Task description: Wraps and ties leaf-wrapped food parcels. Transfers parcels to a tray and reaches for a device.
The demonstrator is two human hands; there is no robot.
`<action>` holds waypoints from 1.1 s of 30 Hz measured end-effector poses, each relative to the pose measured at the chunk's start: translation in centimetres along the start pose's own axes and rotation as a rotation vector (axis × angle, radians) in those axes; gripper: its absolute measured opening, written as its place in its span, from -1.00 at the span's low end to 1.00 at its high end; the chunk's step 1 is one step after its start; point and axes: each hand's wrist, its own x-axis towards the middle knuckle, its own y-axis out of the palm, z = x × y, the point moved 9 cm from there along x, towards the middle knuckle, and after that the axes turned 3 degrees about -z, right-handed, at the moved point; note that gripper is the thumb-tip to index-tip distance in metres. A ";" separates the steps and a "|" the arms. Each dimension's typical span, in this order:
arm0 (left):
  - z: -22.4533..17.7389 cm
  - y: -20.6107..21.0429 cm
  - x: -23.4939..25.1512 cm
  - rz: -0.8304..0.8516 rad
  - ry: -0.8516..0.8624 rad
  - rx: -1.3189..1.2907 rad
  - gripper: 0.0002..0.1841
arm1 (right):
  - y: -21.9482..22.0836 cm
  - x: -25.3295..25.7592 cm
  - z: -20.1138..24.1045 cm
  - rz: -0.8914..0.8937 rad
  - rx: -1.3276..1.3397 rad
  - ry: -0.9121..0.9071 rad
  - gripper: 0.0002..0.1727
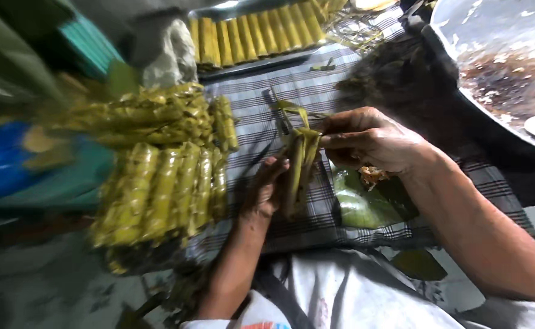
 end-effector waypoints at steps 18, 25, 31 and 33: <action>-2.4 0.7 -1.8 0.192 0.003 0.026 -0.54 | -5.5 8.8 -3.9 -0.235 -0.529 -0.044 -0.62; -3.2 -1.5 -2.1 -0.009 0.142 0.143 -0.80 | 2.1 1.2 0.0 0.075 -0.206 -0.089 -0.80; -4.6 -1.9 -2.4 -0.061 0.287 0.487 -0.81 | 3.0 -1.7 -2.5 -0.103 -0.377 -0.114 -0.93; -4.9 -2.1 -2.4 -0.099 0.319 0.630 -0.77 | 2.9 -2.7 -3.6 -0.119 -0.396 -0.071 -0.93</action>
